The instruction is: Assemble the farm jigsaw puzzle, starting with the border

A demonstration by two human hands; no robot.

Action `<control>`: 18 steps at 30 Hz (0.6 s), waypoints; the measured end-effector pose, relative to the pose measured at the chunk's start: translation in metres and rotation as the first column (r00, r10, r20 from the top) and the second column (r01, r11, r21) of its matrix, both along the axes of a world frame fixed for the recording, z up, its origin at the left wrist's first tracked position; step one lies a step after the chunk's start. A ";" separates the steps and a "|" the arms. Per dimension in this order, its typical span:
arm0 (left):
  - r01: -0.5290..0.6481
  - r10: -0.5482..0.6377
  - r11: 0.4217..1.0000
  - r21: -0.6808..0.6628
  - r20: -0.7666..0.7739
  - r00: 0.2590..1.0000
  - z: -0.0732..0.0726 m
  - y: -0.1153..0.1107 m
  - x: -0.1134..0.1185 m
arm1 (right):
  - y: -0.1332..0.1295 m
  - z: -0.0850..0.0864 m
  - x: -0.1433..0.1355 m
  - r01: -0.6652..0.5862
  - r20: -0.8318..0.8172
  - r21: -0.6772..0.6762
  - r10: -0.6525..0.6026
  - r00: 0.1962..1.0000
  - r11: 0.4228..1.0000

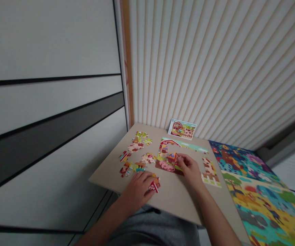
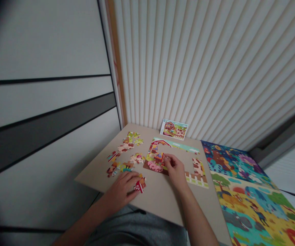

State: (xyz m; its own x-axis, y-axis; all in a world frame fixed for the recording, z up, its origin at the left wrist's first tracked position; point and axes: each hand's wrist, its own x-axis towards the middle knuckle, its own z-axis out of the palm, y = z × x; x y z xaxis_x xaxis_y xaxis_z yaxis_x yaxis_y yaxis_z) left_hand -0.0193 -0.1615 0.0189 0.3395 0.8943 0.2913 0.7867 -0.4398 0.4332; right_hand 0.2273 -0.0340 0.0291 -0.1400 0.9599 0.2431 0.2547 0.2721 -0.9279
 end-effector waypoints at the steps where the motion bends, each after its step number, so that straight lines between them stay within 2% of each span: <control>1: -0.001 0.001 1.000 0.012 -0.010 1.000 0.001 0.001 -0.002 | 0.000 0.000 0.000 -0.002 0.001 -0.001 0.002 1.000 1.000; 7: -0.065 0.073 0.995 0.074 -0.114 0.991 0.003 0.017 -0.031 | 0.000 0.000 -0.001 -0.004 0.005 0.015 0.004 1.000 1.000; 13: -0.002 0.004 1.000 0.024 -0.100 0.995 0.006 0.025 -0.053 | 0.002 -0.002 0.000 -0.006 0.003 0.015 0.006 1.000 1.000; 16: -0.040 0.045 0.998 0.052 -0.084 0.995 0.014 0.048 -0.059 | 0.003 -0.006 0.000 -0.007 0.002 0.022 0.007 1.000 1.000; 18: -0.129 0.135 0.989 0.072 -0.094 0.986 0.020 0.077 -0.066 | 0.004 -0.009 0.000 -0.013 0.003 0.022 0.013 1.000 1.000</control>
State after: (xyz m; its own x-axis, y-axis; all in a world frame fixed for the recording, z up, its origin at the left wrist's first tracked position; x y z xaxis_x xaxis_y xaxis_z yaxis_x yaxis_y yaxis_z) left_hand -0.0858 -0.0841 0.0386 0.2498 0.9134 0.3214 0.8773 -0.3540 0.3242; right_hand 0.2271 -0.0297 0.0200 -0.1532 0.9524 0.2636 0.2540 0.2957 -0.9209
